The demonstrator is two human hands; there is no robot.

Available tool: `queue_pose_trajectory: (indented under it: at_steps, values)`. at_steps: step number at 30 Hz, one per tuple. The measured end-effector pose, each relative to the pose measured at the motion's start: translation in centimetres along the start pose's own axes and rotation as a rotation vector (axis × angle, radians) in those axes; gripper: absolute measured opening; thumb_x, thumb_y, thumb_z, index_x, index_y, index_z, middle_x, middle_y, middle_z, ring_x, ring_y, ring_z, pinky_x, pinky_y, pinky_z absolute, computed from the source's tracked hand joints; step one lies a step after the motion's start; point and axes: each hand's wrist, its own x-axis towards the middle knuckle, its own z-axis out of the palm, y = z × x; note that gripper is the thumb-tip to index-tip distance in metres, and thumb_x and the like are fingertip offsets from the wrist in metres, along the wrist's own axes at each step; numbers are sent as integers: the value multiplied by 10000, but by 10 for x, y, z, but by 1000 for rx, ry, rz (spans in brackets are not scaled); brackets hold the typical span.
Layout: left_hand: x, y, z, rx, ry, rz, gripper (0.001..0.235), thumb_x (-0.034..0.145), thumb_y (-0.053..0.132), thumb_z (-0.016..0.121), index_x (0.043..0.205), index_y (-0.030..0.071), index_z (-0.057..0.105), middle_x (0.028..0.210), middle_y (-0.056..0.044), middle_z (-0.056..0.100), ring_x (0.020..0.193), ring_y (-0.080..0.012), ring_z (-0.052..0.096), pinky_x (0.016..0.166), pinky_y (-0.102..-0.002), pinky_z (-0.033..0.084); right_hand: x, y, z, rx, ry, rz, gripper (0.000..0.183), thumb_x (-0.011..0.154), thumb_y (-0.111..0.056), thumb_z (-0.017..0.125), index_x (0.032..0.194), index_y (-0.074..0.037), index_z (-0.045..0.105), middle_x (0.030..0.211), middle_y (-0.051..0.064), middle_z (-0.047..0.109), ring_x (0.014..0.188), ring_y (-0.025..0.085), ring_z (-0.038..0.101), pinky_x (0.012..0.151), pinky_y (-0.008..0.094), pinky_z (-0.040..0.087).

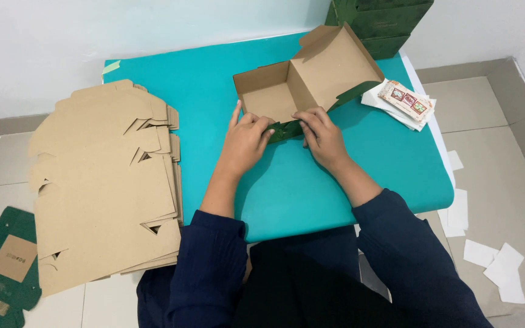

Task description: The person assembles a flat cardboard box by folding the sides and tucking the flaps to form a container. They then place a small white packet inside the box and close the lid.

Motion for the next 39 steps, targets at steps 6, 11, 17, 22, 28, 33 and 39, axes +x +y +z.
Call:
queue_pose_trajectory:
  at_steps: [6,11,17,22,28,33,39]
  values:
    - [-1,2,4,26,21,74,113,905,168,650,980,84,657,669,-69,669,888,-170,626,1157,-550,189,-2,6,-4,-53,-20,-70,262,997,-27,447,1172,-135,609,894,23,531,529,194,635,426,318,511]
    - [-3,1,7,13,46,100,116,899,164,660,979,80,651,681,-73,673,875,-176,627,1144,-563,221,2,-11,-11,-300,-12,-185,225,989,-66,488,1157,-147,613,889,21,554,534,243,616,427,363,505]
    - [-3,0,13,-15,51,127,108,894,162,662,977,95,644,668,-67,668,877,-169,635,1141,-565,238,-2,-7,-13,-373,-60,-151,216,991,-121,510,1164,-202,609,886,-19,563,541,241,605,453,369,507]
    - [-3,0,17,-22,46,134,109,889,170,671,975,110,641,663,-52,669,892,-154,638,1145,-561,229,0,-15,-13,-436,-133,-165,147,981,-143,537,1104,-179,609,856,-12,569,538,242,605,459,381,513]
    - [-2,10,-2,-83,35,102,147,876,125,682,983,97,584,744,-114,682,885,-223,669,1128,-578,258,-2,-9,-10,-520,-157,-151,178,993,-191,513,1149,-250,576,838,-54,504,504,215,579,456,348,502]
    - [-4,8,-19,-228,28,17,174,859,122,676,883,114,504,773,-110,679,884,-264,689,1116,-574,291,-3,-8,-8,-521,-156,-150,187,999,-206,500,1167,-259,563,824,-51,495,484,208,564,454,335,491]
    - [-3,15,-28,-239,49,40,172,856,76,649,866,114,481,798,-135,684,878,-292,695,1094,-592,293,-2,-10,-11,-501,-165,-156,176,1005,-212,494,1159,-242,574,828,-46,502,491,211,566,460,333,489]
